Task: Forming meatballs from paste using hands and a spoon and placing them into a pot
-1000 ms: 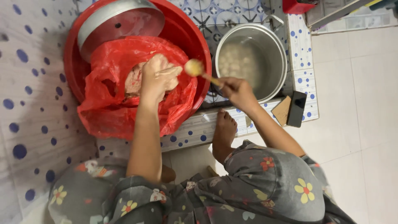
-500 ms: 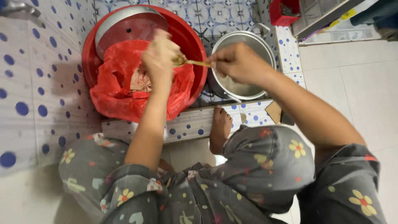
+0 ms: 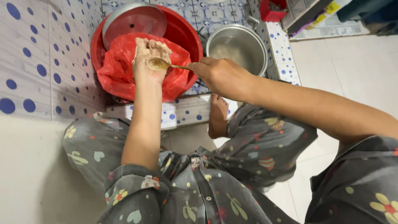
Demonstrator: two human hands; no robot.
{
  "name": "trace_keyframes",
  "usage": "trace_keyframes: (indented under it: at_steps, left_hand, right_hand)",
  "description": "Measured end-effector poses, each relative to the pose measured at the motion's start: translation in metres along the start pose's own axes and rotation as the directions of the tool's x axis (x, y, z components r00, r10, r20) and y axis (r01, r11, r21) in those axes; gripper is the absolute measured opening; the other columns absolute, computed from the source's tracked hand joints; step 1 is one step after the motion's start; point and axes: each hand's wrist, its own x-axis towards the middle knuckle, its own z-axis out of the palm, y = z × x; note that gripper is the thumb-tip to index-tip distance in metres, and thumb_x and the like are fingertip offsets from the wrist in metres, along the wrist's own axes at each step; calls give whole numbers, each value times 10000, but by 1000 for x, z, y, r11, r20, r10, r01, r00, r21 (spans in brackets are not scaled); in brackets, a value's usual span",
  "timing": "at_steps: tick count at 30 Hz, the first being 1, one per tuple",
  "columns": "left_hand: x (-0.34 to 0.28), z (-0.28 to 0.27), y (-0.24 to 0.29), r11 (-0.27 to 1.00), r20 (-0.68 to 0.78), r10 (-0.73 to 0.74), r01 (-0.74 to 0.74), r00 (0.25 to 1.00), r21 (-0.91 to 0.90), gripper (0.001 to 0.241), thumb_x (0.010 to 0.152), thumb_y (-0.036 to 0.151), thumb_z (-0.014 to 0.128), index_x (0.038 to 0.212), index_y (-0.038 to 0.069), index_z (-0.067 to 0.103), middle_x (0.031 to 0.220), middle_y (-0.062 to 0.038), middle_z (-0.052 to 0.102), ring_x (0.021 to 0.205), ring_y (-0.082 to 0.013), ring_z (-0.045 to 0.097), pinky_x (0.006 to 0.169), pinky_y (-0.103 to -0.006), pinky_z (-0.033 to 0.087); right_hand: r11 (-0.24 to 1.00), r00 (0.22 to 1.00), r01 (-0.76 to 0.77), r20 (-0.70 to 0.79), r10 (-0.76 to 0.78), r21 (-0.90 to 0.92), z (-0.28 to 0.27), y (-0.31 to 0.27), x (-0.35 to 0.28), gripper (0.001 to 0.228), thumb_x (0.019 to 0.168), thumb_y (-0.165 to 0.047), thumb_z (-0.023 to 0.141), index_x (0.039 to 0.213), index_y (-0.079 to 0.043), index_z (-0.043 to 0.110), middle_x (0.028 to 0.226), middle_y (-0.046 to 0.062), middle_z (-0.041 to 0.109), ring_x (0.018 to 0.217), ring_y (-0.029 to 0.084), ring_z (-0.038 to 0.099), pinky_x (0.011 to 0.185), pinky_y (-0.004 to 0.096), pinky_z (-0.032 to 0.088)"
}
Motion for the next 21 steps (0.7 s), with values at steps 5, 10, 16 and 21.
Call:
trace_keyframes:
  at_steps: [5, 10, 16, 21]
  left_hand:
    - [-48, 10, -2, 1000, -18, 6, -7, 1000, -19, 431, 1056, 458, 436, 790, 124, 500, 664, -35, 568, 574, -190, 568, 572, -360, 523]
    - [-81, 24, -5, 989, 96, -94, 82, 991, 121, 724, 884, 688, 389, 611, 52, 602, 576, -92, 610, 523, -271, 598, 564, -431, 518]
    - [-134, 40, -33, 967, 159, 64, -101, 985, 232, 508, 895, 494, 549, 609, 74, 532, 509, -63, 564, 425, -197, 521, 484, -352, 465]
    - [-98, 13, -18, 969, 196, 57, -102, 979, 224, 435, 1010, 422, 492, 917, 14, 608, 735, -118, 633, 621, -221, 594, 597, -370, 514]
  right_hand:
    - [997, 1000, 7, -29, -5, 80, -8, -26, -14, 373, 952, 107, 547, 1319, 75, 604, 862, 204, 666, 711, 372, 653, 572, 453, 523]
    - [997, 996, 74, -56, -75, -11, -14, -30, -24, 447, 925, 116, 517, 1362, 64, 594, 849, 224, 654, 711, 423, 638, 592, 496, 489]
    - [909, 999, -3, -31, -11, -416, 7, -13, -43, 544, 908, 4, 577, 1447, 1, 509, 1051, 176, 640, 615, 451, 654, 414, 536, 483]
    - [897, 989, 5, -132, -71, -443, -5, -11, -64, 565, 988, 39, 629, 1500, 32, 391, 958, 123, 511, 704, 316, 563, 443, 436, 434]
